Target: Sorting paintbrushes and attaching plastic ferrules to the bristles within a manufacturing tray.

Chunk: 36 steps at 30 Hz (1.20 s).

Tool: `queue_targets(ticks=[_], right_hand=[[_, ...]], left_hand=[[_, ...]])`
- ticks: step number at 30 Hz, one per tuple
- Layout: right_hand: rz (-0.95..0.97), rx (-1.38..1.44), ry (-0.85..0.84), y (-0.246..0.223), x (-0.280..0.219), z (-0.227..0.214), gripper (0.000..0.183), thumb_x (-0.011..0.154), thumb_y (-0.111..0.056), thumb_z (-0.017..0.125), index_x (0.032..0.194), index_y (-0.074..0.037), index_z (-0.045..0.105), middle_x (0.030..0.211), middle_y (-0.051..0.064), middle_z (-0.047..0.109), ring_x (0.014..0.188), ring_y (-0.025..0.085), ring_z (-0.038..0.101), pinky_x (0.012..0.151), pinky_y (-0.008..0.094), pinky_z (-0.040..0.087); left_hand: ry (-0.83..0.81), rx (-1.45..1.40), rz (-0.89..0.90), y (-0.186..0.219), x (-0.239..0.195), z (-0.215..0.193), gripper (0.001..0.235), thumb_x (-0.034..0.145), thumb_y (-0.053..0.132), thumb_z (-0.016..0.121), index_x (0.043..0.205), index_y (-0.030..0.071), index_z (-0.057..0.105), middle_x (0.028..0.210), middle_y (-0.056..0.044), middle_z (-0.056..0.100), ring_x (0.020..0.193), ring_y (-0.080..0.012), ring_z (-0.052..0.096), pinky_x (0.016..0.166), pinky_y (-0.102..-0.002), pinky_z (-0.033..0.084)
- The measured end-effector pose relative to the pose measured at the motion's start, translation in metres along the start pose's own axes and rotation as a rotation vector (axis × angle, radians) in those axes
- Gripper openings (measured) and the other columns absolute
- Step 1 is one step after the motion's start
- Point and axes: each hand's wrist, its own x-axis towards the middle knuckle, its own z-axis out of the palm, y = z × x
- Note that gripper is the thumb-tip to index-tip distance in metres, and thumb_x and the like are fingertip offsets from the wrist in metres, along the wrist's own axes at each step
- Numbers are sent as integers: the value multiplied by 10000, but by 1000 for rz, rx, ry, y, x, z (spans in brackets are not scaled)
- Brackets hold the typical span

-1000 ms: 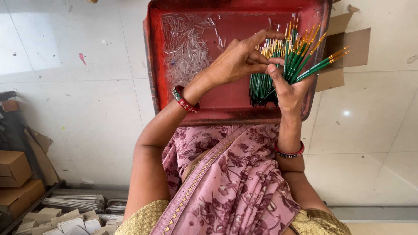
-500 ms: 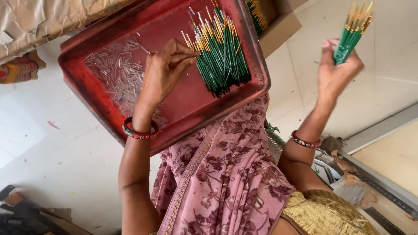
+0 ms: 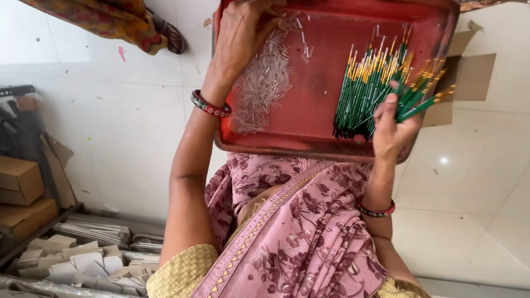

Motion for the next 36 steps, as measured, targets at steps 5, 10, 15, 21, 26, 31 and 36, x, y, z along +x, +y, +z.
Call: queue_targets(ticks=[5,10,15,21,26,31,36], right_hand=[[128,191,-126,-9,-7,55,345,1114,-290,645,1241,30,669,668,-15,545,531,56,469,475,228,333],[173,249,-127,-13,-8,60,318,1103,-285,636,1159,25,679,634,-23,519,491,57,434,445,233,309],[223,284,-83,-19,-4,59,293,1106,-269,647,1142,20,672,647,-17,513,504,59,429,454,231,304],[276,326,-80,-22,-3,58,270,1101,-255,652,1143,11,670,651,-12,516,487,53,409,435,220,287],[318,351,-68,-26,-4,55,257,1095,-243,645,1154,6,669,655,-14,522,465,45,397,408,215,269],[360,402,-94,-25,-4,48,268,1103,-244,629,1170,13,660,672,-12,522,459,37,383,399,208,250],[369,422,-99,-32,-4,45,297,1133,-258,564,1199,17,654,669,-3,522,460,51,408,393,214,267]], left_hand=[[45,274,57,-14,7,23,107,909,130,798,1006,97,767,873,-57,761,751,-241,741,632,-374,589],[-66,517,256,-32,0,88,51,793,75,737,840,58,727,987,-70,727,960,-261,702,688,-395,603],[-126,704,362,-31,3,110,58,741,70,682,724,17,696,991,-88,719,1022,-271,684,653,-400,585],[-252,817,437,-31,13,118,90,780,128,673,709,82,704,885,-57,700,969,-239,671,678,-394,543],[-281,784,464,-29,9,111,62,771,146,672,746,102,708,886,-33,704,953,-217,667,702,-379,536],[-222,761,392,-34,0,95,190,850,97,672,1039,92,691,948,-68,706,950,-237,677,743,-386,545],[-189,614,380,-17,7,65,248,861,97,678,1109,89,680,927,-113,708,891,-284,688,693,-420,561]])
